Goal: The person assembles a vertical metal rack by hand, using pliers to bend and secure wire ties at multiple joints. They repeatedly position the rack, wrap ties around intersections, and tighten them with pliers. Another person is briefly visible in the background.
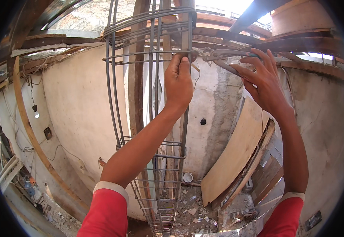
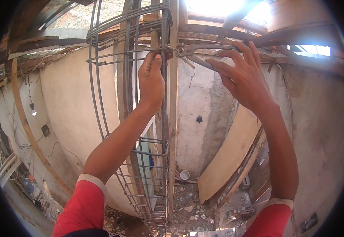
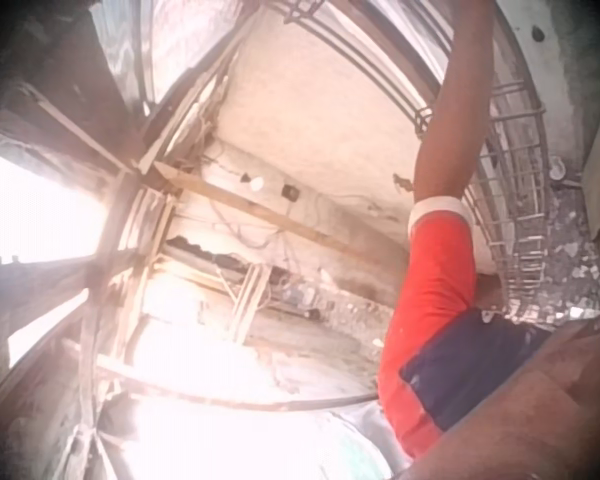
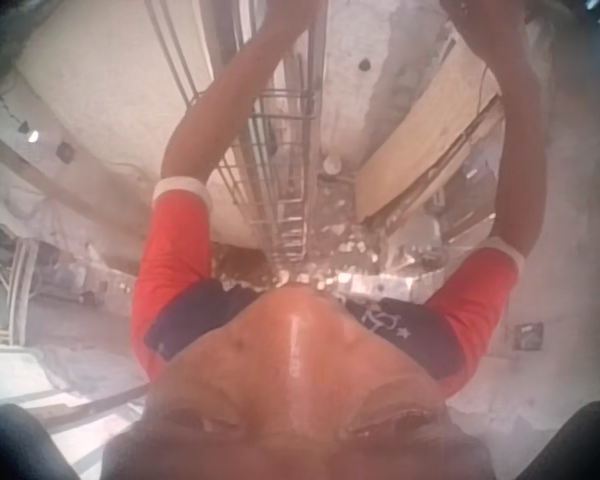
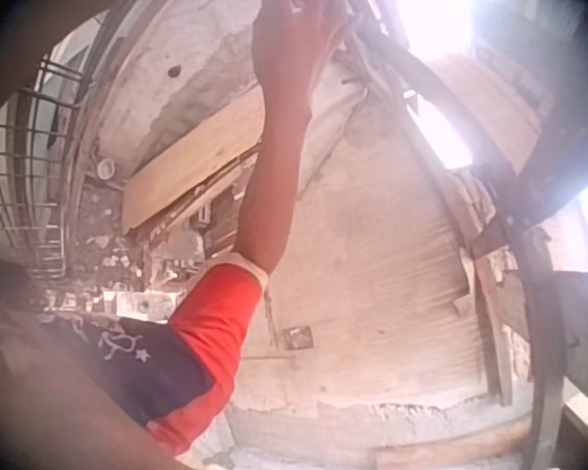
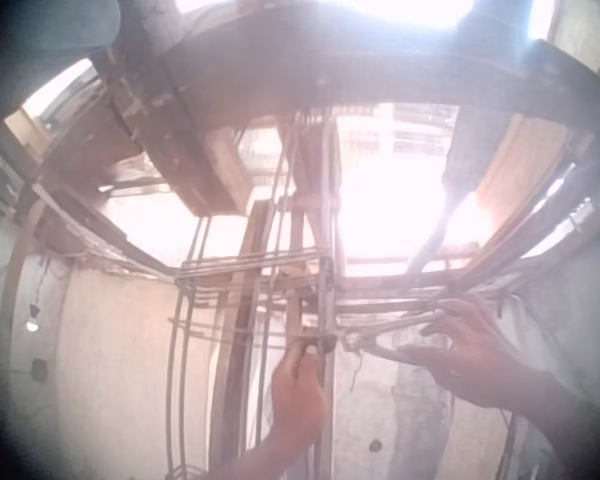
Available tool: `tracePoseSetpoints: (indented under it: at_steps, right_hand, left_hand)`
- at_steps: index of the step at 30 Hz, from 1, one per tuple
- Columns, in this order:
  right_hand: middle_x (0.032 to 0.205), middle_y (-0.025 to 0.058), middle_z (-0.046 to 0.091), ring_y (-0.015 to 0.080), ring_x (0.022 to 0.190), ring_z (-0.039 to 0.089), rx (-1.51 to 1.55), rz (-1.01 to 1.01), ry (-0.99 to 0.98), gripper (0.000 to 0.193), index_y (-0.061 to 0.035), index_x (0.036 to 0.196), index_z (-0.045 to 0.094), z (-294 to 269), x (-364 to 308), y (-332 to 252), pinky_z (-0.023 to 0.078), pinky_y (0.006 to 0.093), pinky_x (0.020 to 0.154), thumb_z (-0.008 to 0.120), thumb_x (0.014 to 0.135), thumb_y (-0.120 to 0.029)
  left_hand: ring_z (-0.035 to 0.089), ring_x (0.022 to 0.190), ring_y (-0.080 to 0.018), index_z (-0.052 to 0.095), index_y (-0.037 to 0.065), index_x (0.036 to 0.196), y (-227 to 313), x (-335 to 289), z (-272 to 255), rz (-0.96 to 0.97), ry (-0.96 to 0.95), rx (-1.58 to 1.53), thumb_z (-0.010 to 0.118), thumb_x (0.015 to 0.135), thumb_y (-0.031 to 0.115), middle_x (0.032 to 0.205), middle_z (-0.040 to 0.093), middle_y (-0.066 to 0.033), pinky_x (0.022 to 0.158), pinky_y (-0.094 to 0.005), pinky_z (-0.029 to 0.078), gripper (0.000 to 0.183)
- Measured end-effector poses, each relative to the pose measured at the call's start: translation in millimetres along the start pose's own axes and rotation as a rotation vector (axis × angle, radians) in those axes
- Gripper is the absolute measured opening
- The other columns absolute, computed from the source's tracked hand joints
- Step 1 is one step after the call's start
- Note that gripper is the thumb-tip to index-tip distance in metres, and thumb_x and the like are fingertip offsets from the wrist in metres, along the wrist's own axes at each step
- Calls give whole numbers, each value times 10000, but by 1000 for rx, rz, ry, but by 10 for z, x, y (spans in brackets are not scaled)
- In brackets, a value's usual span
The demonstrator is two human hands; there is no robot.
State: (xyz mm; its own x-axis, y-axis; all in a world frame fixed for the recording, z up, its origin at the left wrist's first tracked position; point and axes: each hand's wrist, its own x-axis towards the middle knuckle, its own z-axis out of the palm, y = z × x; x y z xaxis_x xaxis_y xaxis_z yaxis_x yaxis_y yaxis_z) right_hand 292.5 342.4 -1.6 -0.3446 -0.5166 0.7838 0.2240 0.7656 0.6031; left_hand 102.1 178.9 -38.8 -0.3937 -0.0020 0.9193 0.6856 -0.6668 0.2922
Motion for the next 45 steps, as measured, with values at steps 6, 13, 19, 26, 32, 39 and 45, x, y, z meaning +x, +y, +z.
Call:
tracePoseSetpoints:
  at_steps: [6,13,19,26,32,39,45]
  right_hand:
    - [1070,18,620,265,1116,571,-68,54,-137,408,-225,1306,673,-2,73,23,510,444,973,695,916,-105]
    - [844,23,575,163,641,585,768,566,-500,390,-156,1322,551,-248,219,19,531,376,664,699,961,-136]
    - [905,69,604,164,633,612,763,602,-570,468,-140,1303,540,-319,207,-25,524,373,655,782,909,-209]
    - [1069,91,640,314,876,658,132,9,31,339,-90,1279,645,-58,15,189,524,444,758,709,954,-160]
    - [1046,132,668,331,906,666,350,187,-184,298,-73,1266,682,-12,-39,170,512,452,766,661,991,-186]
    - [991,153,638,335,893,655,275,124,-224,317,-115,1304,674,-369,207,144,520,455,780,645,990,-154]
    - [1039,159,684,344,955,675,47,35,-222,315,-93,1288,677,-547,381,258,528,461,836,638,977,-127]
  left_hand:
    - [423,770,-51,654,14,1111,23,4,-9,-25,-5,-46,459,1096,215,886,572,12,709,-242,383,280]
    - [561,826,-109,546,23,1235,11,26,44,-470,194,-87,475,1096,308,974,603,-30,759,-266,467,325]
    - [609,756,-130,546,56,1233,116,167,-30,-595,-52,-168,426,1106,367,1107,705,-64,661,-265,439,358]
    - [450,633,-74,600,91,1176,61,230,-14,-612,-26,-200,319,1136,310,1190,738,-69,605,-222,419,359]
    - [404,610,-54,592,93,1178,-43,236,-42,-579,-64,-202,271,1148,293,1180,751,-62,569,-187,418,379]
    - [394,602,-65,591,89,1201,25,219,-29,-575,-71,-168,268,1149,287,1171,754,-47,583,-203,419,382]
    - [395,602,-68,587,88,1187,61,208,4,-596,-52,-163,264,1151,281,1163,756,-48,597,-211,421,378]
